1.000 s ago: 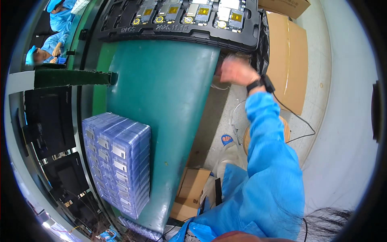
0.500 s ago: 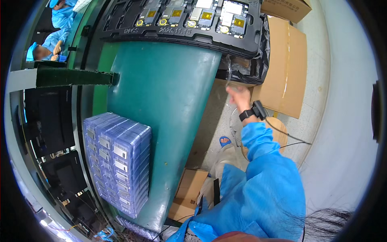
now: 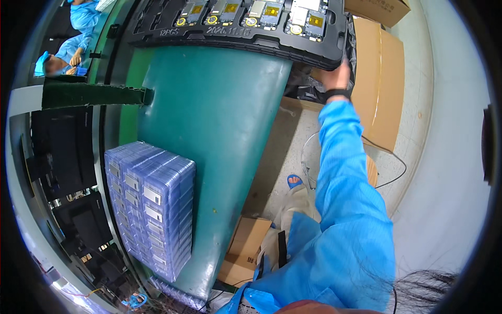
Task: Assemble electronic circuit board components into a plastic housing on a factory line.
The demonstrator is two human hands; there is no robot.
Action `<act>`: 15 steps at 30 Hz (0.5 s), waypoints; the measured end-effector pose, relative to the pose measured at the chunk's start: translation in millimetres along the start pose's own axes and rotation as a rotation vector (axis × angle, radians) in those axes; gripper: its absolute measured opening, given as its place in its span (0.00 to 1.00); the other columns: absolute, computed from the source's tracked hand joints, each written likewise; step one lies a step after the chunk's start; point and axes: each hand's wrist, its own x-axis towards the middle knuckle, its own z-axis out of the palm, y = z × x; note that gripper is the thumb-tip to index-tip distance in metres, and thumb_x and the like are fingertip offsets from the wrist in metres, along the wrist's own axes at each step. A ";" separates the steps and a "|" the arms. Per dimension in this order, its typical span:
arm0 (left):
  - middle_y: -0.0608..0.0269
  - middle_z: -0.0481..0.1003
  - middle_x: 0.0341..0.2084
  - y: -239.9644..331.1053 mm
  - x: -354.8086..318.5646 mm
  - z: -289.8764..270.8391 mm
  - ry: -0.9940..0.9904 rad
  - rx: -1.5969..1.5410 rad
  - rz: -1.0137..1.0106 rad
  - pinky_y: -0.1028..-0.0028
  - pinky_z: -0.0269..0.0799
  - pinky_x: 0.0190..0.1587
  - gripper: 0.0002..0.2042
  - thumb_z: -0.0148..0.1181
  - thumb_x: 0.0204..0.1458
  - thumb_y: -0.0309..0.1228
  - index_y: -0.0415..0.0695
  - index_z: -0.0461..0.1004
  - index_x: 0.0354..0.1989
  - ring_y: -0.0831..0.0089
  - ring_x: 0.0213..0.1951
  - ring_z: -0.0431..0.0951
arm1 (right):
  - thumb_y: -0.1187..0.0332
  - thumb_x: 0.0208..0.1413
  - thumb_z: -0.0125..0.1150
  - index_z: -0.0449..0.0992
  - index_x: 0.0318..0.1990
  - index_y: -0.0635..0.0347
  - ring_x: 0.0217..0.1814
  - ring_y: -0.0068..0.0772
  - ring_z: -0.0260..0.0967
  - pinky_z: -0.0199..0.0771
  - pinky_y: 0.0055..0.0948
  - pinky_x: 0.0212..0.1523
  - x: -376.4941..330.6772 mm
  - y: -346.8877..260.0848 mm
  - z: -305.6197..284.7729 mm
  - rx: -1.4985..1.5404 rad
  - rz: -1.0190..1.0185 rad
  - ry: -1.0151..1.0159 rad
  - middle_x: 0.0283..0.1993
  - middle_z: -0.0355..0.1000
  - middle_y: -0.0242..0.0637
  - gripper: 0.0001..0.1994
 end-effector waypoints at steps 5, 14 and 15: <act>0.49 0.57 0.53 -14.5 4.0 -6.5 0.000 0.016 -0.010 0.65 0.54 0.54 0.28 0.51 0.45 0.33 0.44 0.52 0.57 0.59 0.54 0.59 | 0.58 0.58 0.35 0.51 0.53 0.67 0.50 0.43 0.59 0.62 0.41 0.48 60.8 11.7 -75.3 0.209 0.130 0.362 0.49 0.61 0.49 0.22; 0.49 0.57 0.53 -25.5 13.8 -1.3 0.001 0.049 -0.007 0.65 0.55 0.54 0.29 0.52 0.45 0.33 0.44 0.52 0.57 0.59 0.54 0.60 | 0.69 0.38 0.60 0.66 0.42 0.63 0.19 0.36 0.68 0.66 0.33 0.19 -87.8 13.5 4.7 -1.491 -0.113 -0.221 0.18 0.68 0.41 0.20; 0.49 0.57 0.53 -31.3 15.5 -2.7 0.006 0.060 -0.008 0.65 0.55 0.54 0.29 0.52 0.45 0.33 0.44 0.52 0.57 0.59 0.54 0.60 | 0.70 0.39 0.58 0.67 0.41 0.64 0.21 0.40 0.69 0.68 0.35 0.23 -88.6 17.7 15.4 -1.684 -0.147 -0.329 0.19 0.69 0.43 0.18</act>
